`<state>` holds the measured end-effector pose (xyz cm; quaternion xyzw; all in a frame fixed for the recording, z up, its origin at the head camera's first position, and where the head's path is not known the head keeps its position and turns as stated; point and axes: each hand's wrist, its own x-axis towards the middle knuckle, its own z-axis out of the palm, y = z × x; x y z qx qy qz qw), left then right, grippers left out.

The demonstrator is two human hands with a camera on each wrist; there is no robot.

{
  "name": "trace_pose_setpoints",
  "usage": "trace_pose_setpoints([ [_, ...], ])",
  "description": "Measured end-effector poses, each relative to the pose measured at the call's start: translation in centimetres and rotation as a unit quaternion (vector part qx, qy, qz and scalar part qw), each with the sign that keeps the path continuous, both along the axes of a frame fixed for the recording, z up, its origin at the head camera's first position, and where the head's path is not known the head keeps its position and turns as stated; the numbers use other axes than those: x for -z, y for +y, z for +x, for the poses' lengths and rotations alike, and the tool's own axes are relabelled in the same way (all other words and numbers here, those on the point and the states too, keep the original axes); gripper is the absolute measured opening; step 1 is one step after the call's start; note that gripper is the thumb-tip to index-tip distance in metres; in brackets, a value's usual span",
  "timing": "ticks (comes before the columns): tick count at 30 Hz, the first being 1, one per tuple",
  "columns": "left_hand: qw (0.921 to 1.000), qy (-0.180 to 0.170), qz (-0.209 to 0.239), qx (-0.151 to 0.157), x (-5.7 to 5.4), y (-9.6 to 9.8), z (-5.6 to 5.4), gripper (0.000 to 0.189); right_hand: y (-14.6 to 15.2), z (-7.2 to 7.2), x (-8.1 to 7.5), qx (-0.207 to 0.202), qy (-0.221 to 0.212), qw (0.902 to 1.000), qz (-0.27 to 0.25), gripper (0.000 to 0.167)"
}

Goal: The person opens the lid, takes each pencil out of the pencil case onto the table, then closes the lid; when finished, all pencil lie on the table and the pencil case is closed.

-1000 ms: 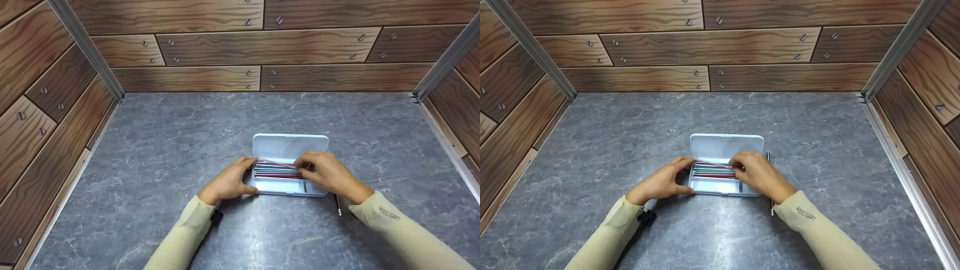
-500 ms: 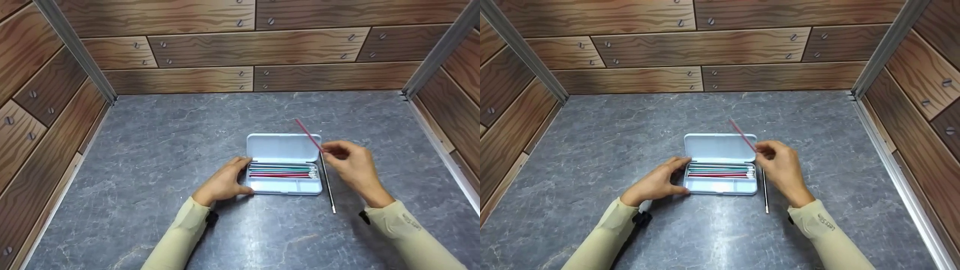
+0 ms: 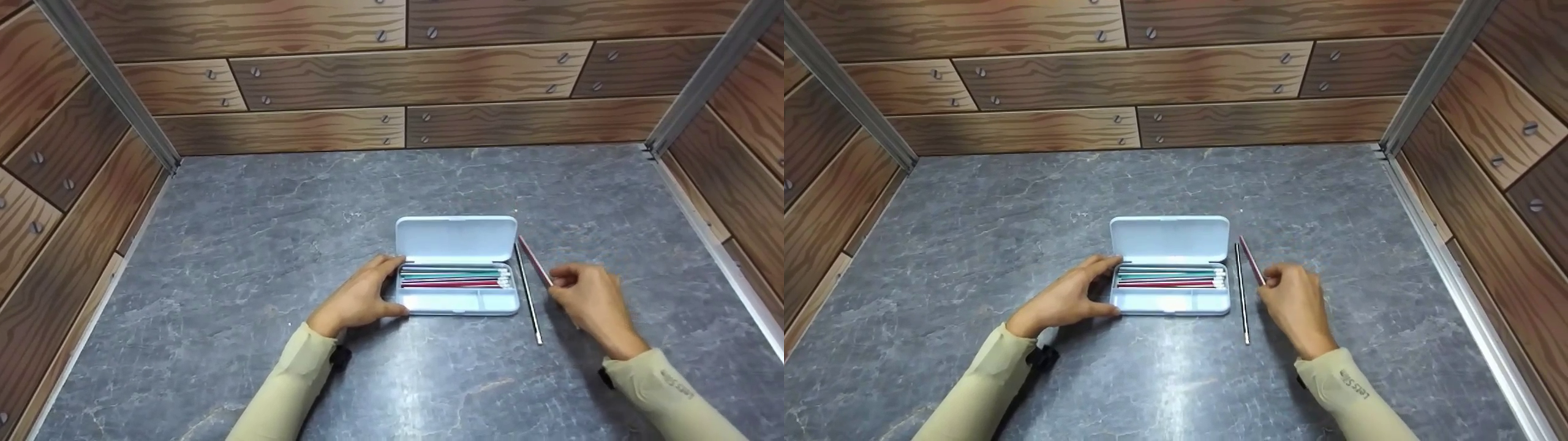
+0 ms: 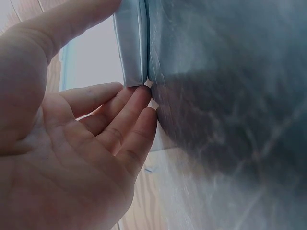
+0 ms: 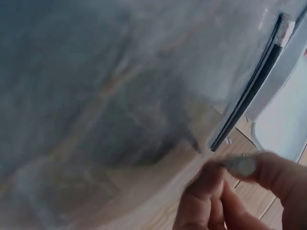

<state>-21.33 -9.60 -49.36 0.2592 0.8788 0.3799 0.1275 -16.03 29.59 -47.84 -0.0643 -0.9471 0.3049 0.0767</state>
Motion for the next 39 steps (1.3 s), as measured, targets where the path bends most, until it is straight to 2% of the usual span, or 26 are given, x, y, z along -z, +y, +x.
trace_pose_setpoints([
  [7, 0.9999, 0.008, 0.007, 0.005, -0.1, 0.0, -0.2, 0.098, -0.5, -0.3, 0.1, -0.04, -0.038, 0.9981, 0.026, 0.036],
  [10, 0.9999, 0.008, 0.005, 0.007, -0.1, 0.0, -0.2, 0.098, -0.6, -0.2, 0.2, -0.045, -0.049, 0.9973, 0.032, 0.036],
  [17, 0.9999, 0.009, -0.008, 0.004, -0.1, 0.0, -0.3, 0.098, -0.9, -0.3, 0.1, -0.056, -0.054, 0.9965, 0.032, 0.035],
  [27, 1.0, 0.0, 0.004, 0.003, -0.1, 0.0, -0.3, 0.099, -1.0, -0.3, 0.1, -0.067, -0.062, 0.9954, 0.027, 0.037],
  [31, 1.0, -0.001, 0.006, 0.006, 0.0, 0.0, -0.2, 0.099, -1.1, -0.5, -0.4, -0.062, -0.043, 0.9967, 0.03, 0.037],
  [35, 1.0, -0.002, 0.0, 0.007, 0.1, 0.0, -0.2, 0.098, -1.9, -1.2, -1.4, -0.067, 0.008, 0.9977, 0.013, 0.033],
  [37, 1.0, -0.001, -0.003, 0.007, 0.1, 0.0, -0.2, 0.098, -2.6, -1.8, -1.7, -0.089, 0.038, 0.9953, -0.012, 0.031],
  [39, 1.0, -0.001, -0.004, 0.007, 0.1, 0.0, -0.1, 0.098, -3.4, -2.4, -1.7, -0.128, 0.066, 0.9889, -0.036, 0.03],
])
